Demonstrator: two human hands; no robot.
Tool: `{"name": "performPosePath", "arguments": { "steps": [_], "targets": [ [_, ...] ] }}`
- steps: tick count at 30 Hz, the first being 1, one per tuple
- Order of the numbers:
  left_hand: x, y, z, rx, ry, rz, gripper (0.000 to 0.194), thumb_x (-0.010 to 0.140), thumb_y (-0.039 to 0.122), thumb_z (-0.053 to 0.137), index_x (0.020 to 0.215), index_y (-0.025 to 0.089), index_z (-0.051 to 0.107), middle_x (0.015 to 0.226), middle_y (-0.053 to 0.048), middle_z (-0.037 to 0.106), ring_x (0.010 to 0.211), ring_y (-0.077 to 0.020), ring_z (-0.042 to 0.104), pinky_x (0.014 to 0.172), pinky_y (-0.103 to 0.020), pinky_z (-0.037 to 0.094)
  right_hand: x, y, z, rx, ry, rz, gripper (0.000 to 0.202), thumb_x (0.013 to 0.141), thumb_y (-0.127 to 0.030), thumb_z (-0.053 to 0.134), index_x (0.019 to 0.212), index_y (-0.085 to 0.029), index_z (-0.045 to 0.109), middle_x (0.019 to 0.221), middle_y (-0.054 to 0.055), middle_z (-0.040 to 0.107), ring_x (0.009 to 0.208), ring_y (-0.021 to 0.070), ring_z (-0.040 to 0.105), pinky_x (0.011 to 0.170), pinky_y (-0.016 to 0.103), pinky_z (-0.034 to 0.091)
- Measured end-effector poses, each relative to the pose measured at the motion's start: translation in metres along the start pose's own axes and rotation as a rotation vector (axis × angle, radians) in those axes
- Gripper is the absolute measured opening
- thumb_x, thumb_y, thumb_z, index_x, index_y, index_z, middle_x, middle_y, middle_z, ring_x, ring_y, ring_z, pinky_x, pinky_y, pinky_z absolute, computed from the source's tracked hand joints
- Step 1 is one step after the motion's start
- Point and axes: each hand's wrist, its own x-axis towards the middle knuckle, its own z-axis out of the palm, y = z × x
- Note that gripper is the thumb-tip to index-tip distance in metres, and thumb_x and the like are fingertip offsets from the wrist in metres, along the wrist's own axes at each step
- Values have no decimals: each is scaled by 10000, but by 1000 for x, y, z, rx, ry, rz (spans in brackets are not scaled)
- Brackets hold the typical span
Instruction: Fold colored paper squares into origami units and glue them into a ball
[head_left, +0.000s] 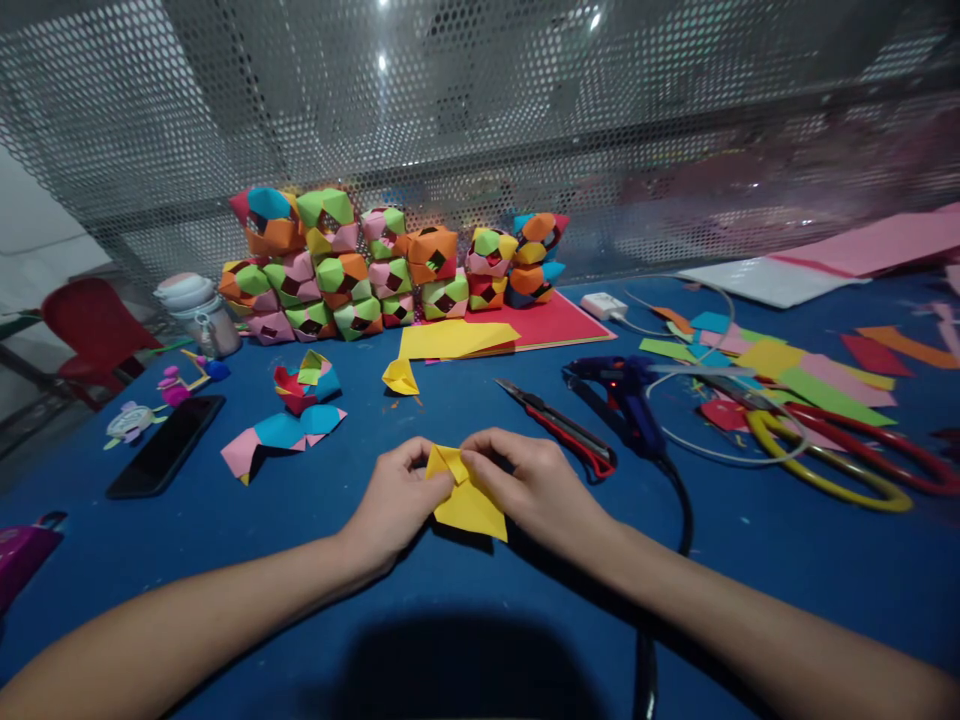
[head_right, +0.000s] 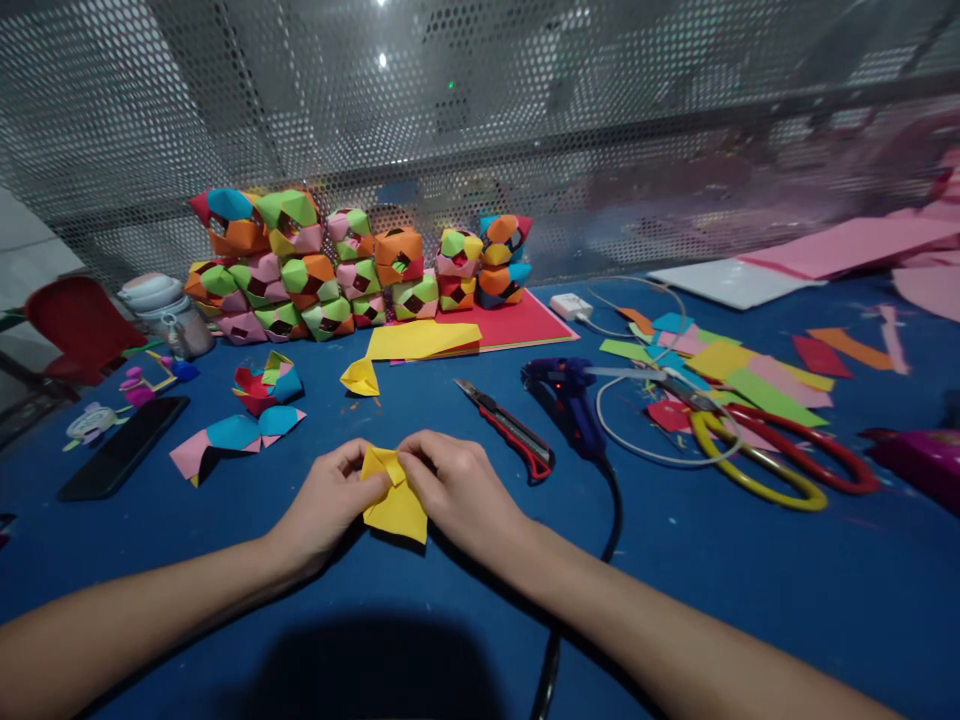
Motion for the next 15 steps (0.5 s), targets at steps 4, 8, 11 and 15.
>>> {"name": "performPosePath", "arguments": {
  "steps": [4,8,11,15],
  "targets": [
    [-1,2,1,-28,-29,-16,115,631,145,590,734,155,538,651,47,569,592,-90,550,571,-195,426,-1,1,0,-32,7,-39,190,865,-207,441,820,-188,625,782,31,680,686,148,611,617,256,440],
    [-1,3,0,-38,-45,-8,137,665,205,625,769,149,555,693,27,588,638,-101,560,608,-208,436,-2,2,-2,-47,11,-46,185,870,-206,441,826,-187,620,785,32,679,689,149,615,621,256,443],
    [0,0,-1,-8,-18,-7,189,689,291,651,762,142,559,699,14,589,641,-109,554,606,-218,432,-2,1,-2,-60,8,-54,179,877,-212,439,826,-186,609,776,30,666,689,146,603,630,258,440],
    [1,-3,-2,83,-15,17,181,689,298,635,681,146,537,620,43,520,567,-86,482,530,-192,370,0,-2,-1,-83,-1,-93,129,857,-229,495,863,-188,617,821,45,641,751,157,585,666,269,440]
  ]
}}
